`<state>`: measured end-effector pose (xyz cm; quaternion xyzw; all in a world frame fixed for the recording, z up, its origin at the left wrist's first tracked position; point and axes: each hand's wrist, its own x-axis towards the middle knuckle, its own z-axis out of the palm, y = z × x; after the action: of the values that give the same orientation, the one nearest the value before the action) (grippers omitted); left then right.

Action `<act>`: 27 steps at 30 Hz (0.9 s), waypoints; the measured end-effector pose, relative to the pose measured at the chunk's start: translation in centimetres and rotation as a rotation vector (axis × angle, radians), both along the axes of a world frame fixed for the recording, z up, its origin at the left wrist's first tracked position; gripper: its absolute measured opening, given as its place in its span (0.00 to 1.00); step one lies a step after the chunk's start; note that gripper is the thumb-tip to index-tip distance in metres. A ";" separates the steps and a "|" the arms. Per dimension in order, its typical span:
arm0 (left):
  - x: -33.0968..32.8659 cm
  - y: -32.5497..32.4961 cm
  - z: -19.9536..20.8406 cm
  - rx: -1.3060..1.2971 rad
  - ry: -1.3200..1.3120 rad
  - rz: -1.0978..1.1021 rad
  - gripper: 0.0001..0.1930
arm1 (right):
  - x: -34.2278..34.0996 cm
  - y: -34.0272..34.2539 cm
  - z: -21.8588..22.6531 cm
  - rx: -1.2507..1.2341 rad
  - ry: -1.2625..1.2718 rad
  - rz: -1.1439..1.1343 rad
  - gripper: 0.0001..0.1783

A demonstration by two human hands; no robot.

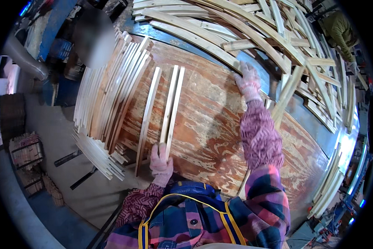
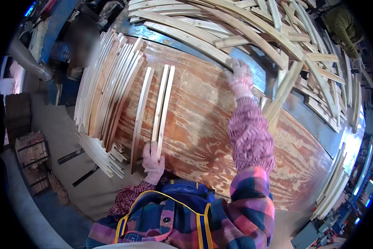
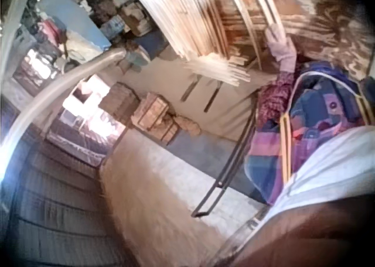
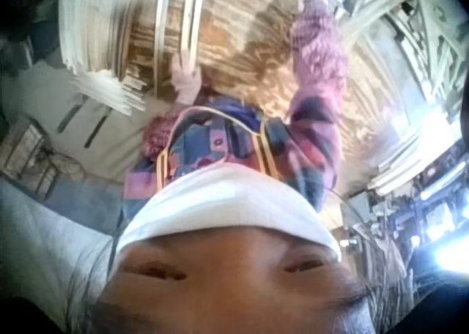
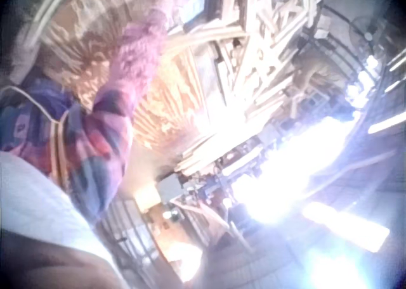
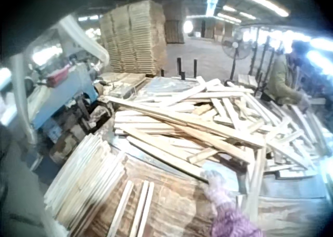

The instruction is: The person picks up thin wooden planks from a metal table and a pile on the floor, then stacks them neatly on a wooden workbench. The person handles the planks by hand, organizing them into a growing pile.

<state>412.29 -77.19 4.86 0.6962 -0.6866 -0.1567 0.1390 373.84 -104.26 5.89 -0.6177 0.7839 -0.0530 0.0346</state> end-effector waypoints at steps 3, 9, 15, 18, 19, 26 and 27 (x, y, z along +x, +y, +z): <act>1.6 0.4 -1.0 0.224 -0.167 -0.051 0.47 | -1.4 -4.0 2.1 0.398 0.054 -0.009 0.38; -9.9 -12.2 1.4 0.235 1.220 0.098 0.48 | 2.0 5.0 5.8 0.568 -1.101 -0.006 0.29; -15.2 -18.9 3.8 0.712 1.793 0.663 0.22 | -1.3 1.5 0.5 0.077 -0.431 0.112 0.32; -13.2 -16.0 4.6 0.719 1.527 0.441 0.26 | -2.7 -3.2 -1.1 0.187 0.027 0.004 0.36; -12.3 -13.9 6.1 0.586 1.491 0.342 0.28 | -1.8 -4.6 -0.6 0.340 0.041 0.008 0.36; -0.6 -2.5 0.0 0.158 -0.101 -0.009 0.45 | -3.0 0.7 2.1 0.220 -0.690 0.096 0.23; -1.1 -3.2 0.3 0.146 -0.119 -0.026 0.46 | -3.5 2.7 2.1 0.353 -0.839 -0.033 0.19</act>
<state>411.21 -80.41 5.19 0.7038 -0.6892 -0.1663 0.0449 370.32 -101.51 7.97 -0.5148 0.7088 -0.1650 0.4532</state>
